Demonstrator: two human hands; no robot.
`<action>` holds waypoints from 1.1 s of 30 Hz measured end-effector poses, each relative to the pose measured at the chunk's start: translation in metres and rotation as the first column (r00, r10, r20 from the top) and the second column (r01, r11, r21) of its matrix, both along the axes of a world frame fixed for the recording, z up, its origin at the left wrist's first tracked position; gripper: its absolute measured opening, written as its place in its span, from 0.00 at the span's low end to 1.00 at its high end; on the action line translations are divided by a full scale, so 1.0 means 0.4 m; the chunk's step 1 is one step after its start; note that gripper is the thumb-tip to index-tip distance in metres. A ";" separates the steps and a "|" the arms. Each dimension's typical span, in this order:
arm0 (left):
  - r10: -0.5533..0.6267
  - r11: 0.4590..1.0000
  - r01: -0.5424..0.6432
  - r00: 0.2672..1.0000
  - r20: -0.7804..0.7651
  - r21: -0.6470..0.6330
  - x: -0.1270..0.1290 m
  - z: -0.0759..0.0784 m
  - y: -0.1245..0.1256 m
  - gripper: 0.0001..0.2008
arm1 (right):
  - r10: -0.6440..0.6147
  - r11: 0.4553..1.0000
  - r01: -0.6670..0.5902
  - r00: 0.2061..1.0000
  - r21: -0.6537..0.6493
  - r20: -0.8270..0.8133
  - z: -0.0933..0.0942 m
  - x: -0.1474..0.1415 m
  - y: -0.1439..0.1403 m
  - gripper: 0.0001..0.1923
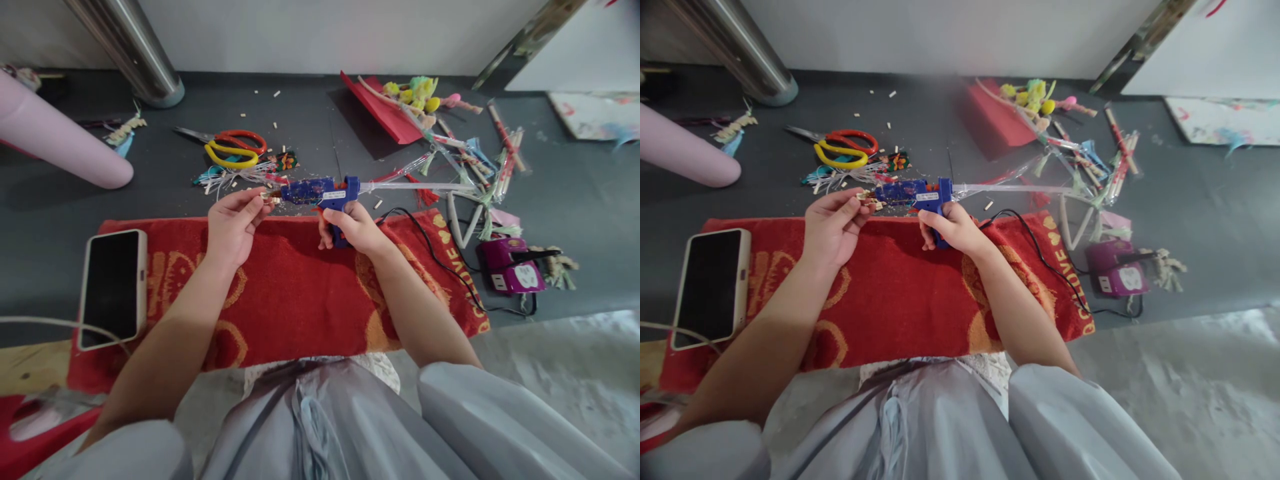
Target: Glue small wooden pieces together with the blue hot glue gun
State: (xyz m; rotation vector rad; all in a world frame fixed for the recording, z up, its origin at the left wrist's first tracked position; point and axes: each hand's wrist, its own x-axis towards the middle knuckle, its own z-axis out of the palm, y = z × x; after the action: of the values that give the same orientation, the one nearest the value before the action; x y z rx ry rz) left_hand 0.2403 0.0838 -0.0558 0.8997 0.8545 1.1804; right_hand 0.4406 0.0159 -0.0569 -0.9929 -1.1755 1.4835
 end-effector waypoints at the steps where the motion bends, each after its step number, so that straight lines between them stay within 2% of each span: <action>1: 0.001 1.000 -0.001 1.000 0.006 -0.001 0.000 0.000 0.000 0.06 | -0.003 1.000 0.003 1.000 0.001 -0.003 0.000 0.000 0.000 0.23; 23: -0.016 1.000 0.015 0.999 0.030 0.010 0.001 -0.002 -0.003 0.08 | -0.013 1.000 0.013 1.000 -0.002 -0.013 0.004 -0.001 -0.002 0.22; 28: -0.014 1.000 0.014 0.999 -0.031 0.000 -0.002 0.000 -0.003 0.08 | -0.009 1.000 0.009 1.000 0.009 -0.015 0.005 -0.003 -0.001 0.22; 33: -0.024 1.000 0.024 0.999 -0.029 0.013 -0.003 0.001 -0.003 0.08 | -0.008 1.000 0.008 1.000 0.002 -0.011 0.007 -0.002 -0.001 0.23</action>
State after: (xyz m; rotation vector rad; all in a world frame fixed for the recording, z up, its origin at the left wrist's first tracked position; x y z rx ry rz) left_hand 0.2391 0.0826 -0.0553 0.9370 0.8578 1.1560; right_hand 0.4396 0.0157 -0.0543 -0.9851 -1.1640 1.4794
